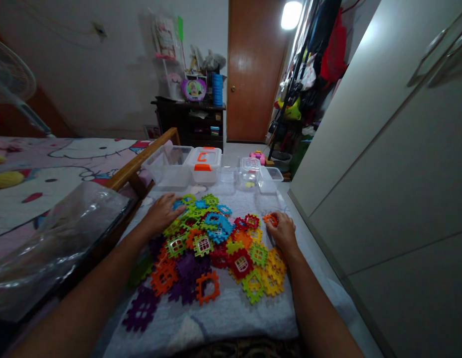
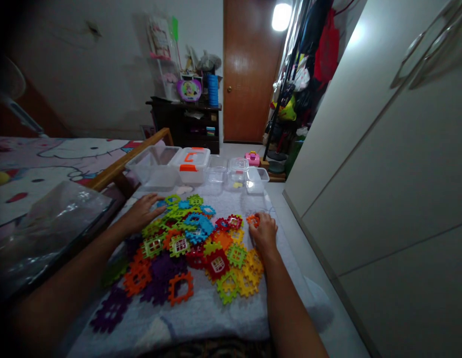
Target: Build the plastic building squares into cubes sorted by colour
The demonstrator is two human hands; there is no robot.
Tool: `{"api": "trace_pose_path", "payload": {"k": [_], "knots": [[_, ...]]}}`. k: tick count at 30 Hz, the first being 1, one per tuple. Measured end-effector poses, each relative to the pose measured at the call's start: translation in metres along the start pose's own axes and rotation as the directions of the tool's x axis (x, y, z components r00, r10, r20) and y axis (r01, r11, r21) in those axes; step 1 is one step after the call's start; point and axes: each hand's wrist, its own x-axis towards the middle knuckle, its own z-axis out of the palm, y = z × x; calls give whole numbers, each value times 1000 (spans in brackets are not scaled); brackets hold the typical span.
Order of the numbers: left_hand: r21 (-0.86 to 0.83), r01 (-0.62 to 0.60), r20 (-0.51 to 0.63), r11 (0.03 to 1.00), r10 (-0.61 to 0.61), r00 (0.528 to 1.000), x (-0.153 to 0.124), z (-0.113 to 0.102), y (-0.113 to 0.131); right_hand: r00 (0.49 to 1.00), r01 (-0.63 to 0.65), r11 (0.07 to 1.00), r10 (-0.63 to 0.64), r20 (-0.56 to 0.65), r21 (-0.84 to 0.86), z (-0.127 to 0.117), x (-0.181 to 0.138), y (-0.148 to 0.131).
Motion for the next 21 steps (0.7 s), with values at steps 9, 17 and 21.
{"api": "trace_pose_path", "payload": {"k": [9, 17, 21], "knots": [[50, -15, 302, 999, -1, 953, 76, 28, 40, 999, -6, 1000, 5, 52, 9, -1, 1, -7], [-28, -60, 342, 998, 66, 937, 64, 17, 38, 999, 9, 1000, -9, -42, -16, 1, 1, -2], [-69, -67, 366, 995, 87, 926, 48, 8, 35, 997, -71, 995, 73, 21, -75, -3, -1, -8]]}}
